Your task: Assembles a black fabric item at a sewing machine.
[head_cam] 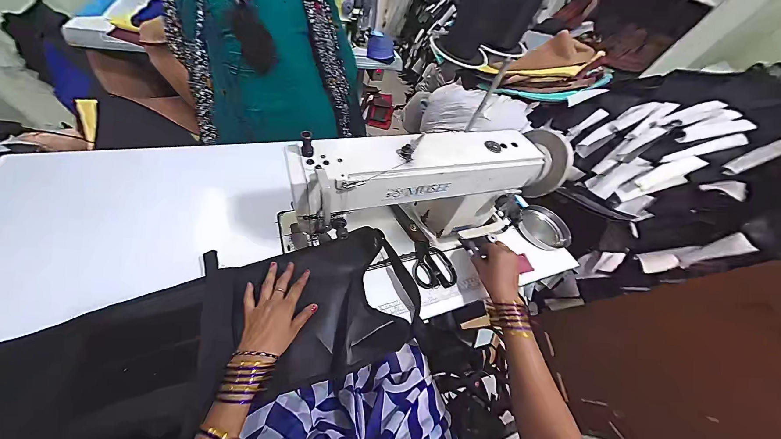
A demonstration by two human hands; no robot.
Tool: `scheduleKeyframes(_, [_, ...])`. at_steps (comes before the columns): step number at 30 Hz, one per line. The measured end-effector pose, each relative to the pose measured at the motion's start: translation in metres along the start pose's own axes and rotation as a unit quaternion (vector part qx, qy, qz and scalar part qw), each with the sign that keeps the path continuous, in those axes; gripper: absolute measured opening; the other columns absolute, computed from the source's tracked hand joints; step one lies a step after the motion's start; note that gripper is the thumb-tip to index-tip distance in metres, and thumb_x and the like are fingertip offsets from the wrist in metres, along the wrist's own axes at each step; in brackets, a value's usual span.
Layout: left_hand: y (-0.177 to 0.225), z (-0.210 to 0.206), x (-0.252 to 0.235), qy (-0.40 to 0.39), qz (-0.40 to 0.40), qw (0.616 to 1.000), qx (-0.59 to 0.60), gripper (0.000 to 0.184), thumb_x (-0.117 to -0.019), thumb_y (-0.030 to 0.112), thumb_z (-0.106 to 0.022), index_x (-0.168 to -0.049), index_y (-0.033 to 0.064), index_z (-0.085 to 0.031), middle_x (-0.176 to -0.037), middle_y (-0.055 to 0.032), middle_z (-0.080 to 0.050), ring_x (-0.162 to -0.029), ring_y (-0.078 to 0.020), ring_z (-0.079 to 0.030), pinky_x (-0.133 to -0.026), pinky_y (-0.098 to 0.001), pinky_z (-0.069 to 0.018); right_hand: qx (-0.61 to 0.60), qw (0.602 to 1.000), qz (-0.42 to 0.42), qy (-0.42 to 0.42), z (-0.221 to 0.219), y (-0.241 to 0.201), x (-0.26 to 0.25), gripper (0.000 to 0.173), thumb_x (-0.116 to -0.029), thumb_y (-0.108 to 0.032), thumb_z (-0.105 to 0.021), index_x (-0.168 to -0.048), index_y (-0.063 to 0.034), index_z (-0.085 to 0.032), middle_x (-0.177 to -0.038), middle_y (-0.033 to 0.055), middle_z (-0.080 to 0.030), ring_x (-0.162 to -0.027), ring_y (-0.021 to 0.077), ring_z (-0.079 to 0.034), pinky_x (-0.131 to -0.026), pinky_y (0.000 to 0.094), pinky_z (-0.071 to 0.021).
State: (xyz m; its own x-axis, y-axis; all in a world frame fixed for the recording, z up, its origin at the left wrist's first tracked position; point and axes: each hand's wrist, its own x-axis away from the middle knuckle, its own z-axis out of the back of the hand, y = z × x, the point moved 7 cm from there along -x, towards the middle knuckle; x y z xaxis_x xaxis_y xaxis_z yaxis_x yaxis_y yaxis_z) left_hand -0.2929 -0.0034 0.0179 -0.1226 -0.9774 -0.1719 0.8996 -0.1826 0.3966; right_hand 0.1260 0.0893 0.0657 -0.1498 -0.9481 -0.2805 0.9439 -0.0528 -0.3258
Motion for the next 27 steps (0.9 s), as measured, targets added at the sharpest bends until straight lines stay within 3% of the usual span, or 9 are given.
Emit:
scheduleKeyframes(2, [-0.005,-0.010,0.007,0.027,-0.006,0.999,-0.029,0.070,-0.0977,0.061,-0.043,-0.151,0.0177,-0.053,-0.160,-0.0173,-0.042,-0.149,-0.0489,-0.031,-0.107,-0.0843,-0.0140,-0.051,0.993,0.057,0.090,0.014,-0.033,0.016,0.015,-0.0857,-0.001,-0.071,-0.089,0.0127,-0.070,-0.089,0.0312,-0.068,-0.081,0.0471,-0.068,-0.074,0.0627,-0.0523])
scheduleKeyframes(4, [-0.005,-0.010,0.021,0.013,-0.001,1.000,-0.029,0.072,-0.0954,0.066,-0.044,-0.151,0.0219,-0.052,-0.162,-0.0138,-0.041,-0.150,-0.0469,-0.031,-0.107,-0.0847,-0.0136,-0.119,0.975,0.132,0.132,0.013,-0.089,0.035,0.013,-0.0825,0.002,-0.072,-0.090,0.0129,-0.070,-0.091,0.0294,-0.069,-0.076,0.0409,-0.070,-0.070,0.0544,-0.0567])
scheduleKeyframes(8, [0.001,-0.007,0.047,-0.031,0.004,0.999,-0.030,0.070,-0.0944,0.065,-0.048,-0.153,0.0269,-0.050,-0.164,-0.0099,-0.038,-0.152,-0.0441,-0.028,-0.108,-0.0834,-0.0129,-0.150,0.929,0.326,0.090,-0.042,-0.212,0.052,0.009,-0.0833,-0.001,-0.070,-0.084,0.0086,-0.070,-0.089,0.0258,-0.071,-0.077,0.0413,-0.072,-0.063,0.0543,-0.0575])
scheduleKeyframes(12, [0.000,-0.004,0.071,-0.016,0.003,0.999,-0.040,0.072,-0.0938,0.068,-0.044,-0.153,0.0277,-0.051,-0.163,-0.0091,-0.040,-0.151,-0.0428,-0.031,-0.108,-0.0825,-0.0148,-0.141,0.866,0.480,0.030,-0.106,-0.268,0.062,0.013,-0.0853,-0.001,-0.065,-0.076,0.0063,-0.069,-0.081,0.0220,-0.070,-0.076,0.0382,-0.072,-0.062,0.0478,-0.0579])
scheduleKeyframes(17, [-0.004,0.000,0.073,-0.014,0.010,0.999,-0.027,0.071,-0.0922,0.069,-0.047,-0.151,0.0300,-0.052,-0.161,-0.0043,-0.043,-0.150,-0.0424,-0.034,-0.106,-0.0814,-0.0200,-0.155,0.882,0.442,-0.046,-0.106,-0.259,0.064,0.014,-0.0881,-0.002,-0.064,-0.089,0.0057,-0.076,-0.099,0.0220,-0.075,-0.093,0.0393,-0.074,-0.082,0.0525,-0.0593])
scheduleKeyframes(21, [-0.015,0.000,0.066,0.000,0.000,1.000,-0.018,0.069,-0.0949,0.070,-0.041,-0.149,0.0289,-0.055,-0.159,0.0018,-0.047,-0.147,-0.0386,-0.040,-0.105,-0.0722,-0.0270,-0.087,0.964,0.225,-0.114,-0.077,-0.195,0.048,0.044,-0.0885,-0.025,-0.078,-0.118,0.0073,-0.071,-0.111,0.0291,-0.070,-0.104,0.0482,-0.068,-0.091,0.0648,-0.0506])
scheduleKeyframes(23, [-0.016,0.000,0.063,-0.002,-0.008,1.000,-0.013,0.070,-0.0956,0.069,-0.040,-0.150,0.0279,-0.053,-0.160,0.0001,-0.045,-0.148,-0.0395,-0.038,-0.107,-0.0725,-0.0258,-0.087,0.965,0.147,-0.200,-0.077,-0.168,0.049,0.052,-0.0888,-0.033,-0.079,-0.121,0.0068,-0.070,-0.109,0.0315,-0.069,-0.107,0.0496,-0.064,-0.098,0.0658,-0.0437])
scheduleKeyframes(25, [-0.017,0.001,0.056,-0.014,-0.012,1.000,-0.003,0.070,-0.0974,0.068,-0.039,-0.152,0.0253,-0.051,-0.161,-0.0026,-0.044,-0.150,-0.0421,-0.034,-0.109,-0.0745,-0.0233,-0.188,0.950,0.120,-0.217,-0.076,-0.159,0.050,0.032,-0.0901,-0.022,-0.077,-0.106,0.0065,-0.073,-0.096,0.0243,-0.072,-0.094,0.0352,-0.069,-0.090,0.0543,-0.0506])
scheduleKeyframes(27, [-0.020,0.000,0.044,-0.024,-0.009,1.000,0.003,0.070,-0.0990,0.067,-0.037,-0.154,0.0242,-0.048,-0.162,-0.0025,-0.042,-0.151,-0.0419,-0.032,-0.111,-0.0740,-0.0223,-0.303,0.930,0.093,-0.185,-0.079,-0.156,0.040,0.015,-0.0888,-0.013,-0.075,-0.088,-0.0003,-0.068,-0.073,0.0034,-0.064,-0.064,0.0068,-0.060,-0.065,0.0269,-0.0511])
